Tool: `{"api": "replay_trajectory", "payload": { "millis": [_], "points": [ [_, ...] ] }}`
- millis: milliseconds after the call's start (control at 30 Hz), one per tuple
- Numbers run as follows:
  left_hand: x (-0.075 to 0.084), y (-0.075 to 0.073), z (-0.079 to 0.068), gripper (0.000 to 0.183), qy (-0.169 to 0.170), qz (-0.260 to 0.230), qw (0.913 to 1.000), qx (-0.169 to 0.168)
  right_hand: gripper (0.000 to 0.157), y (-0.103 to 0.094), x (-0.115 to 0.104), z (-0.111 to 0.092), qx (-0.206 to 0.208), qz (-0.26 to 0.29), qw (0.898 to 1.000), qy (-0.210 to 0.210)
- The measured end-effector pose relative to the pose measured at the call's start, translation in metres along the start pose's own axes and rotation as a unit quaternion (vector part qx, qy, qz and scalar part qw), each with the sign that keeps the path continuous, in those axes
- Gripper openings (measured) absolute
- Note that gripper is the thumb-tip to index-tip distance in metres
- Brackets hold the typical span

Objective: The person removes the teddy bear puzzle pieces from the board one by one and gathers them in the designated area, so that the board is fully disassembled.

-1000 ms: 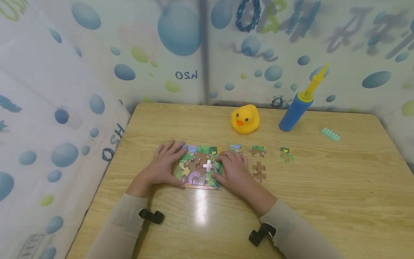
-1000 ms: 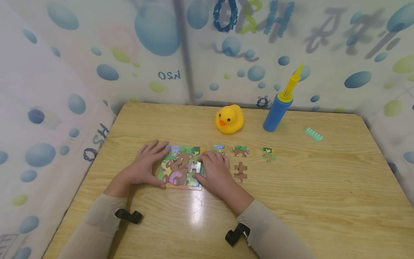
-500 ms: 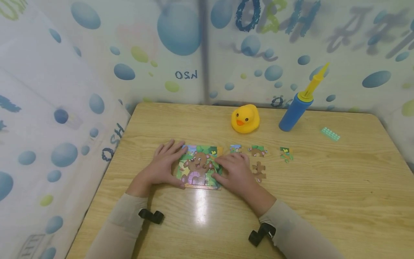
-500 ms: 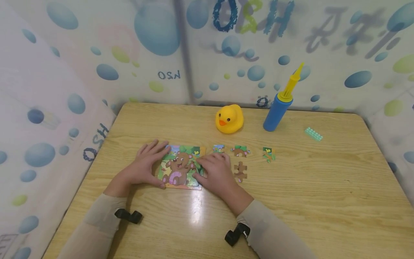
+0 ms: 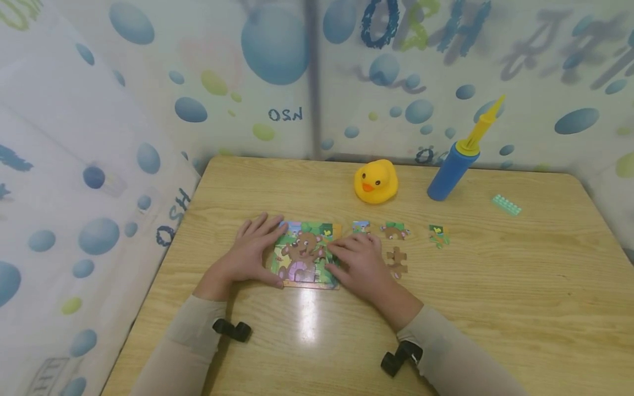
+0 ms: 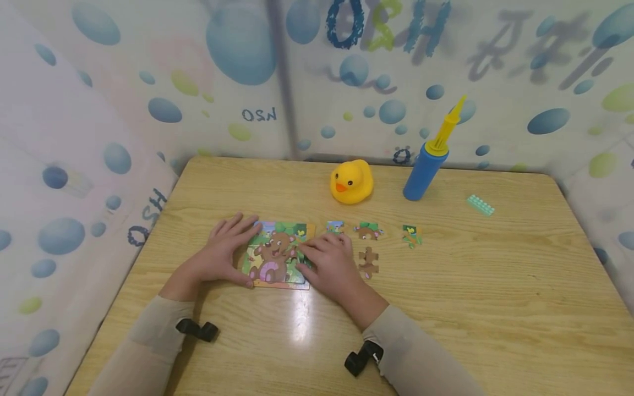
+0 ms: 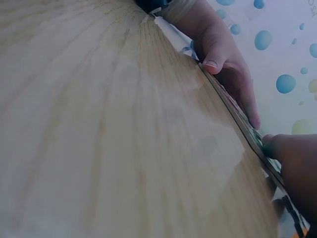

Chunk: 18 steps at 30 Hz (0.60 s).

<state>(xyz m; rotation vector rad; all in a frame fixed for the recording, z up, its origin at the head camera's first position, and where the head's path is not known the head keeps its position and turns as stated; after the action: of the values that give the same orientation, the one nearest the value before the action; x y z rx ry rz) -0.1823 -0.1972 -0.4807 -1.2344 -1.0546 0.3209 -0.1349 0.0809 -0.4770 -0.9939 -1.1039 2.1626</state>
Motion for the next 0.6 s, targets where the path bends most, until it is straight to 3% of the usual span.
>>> {"api": "replay_trajectory", "payload": {
  "millis": [300, 600],
  "points": [
    [-0.001, 0.001, -0.002, 0.141, -0.003, 0.001, 1.0, -0.001, 0.036, -0.002, -0.001, -0.003, 0.009, 0.0, 1.0, -0.015],
    [0.001, -0.001, -0.001, 0.14, -0.003, 0.0, 1.0, -0.001, 0.032, -0.009, 0.0, -0.013, 0.042, 0.036, 0.998, -0.043]
  ]
}}
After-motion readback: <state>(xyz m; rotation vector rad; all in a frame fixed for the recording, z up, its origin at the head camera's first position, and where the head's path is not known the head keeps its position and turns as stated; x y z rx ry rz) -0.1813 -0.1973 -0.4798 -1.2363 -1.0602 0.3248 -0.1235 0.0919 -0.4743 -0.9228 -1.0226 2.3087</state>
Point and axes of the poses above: each hand's wrist, its own z-axis towards the middle knuckle, its own y-axis out of the palm, x = y × z, the point moved 4 cm from there along z, towards the middle knuckle
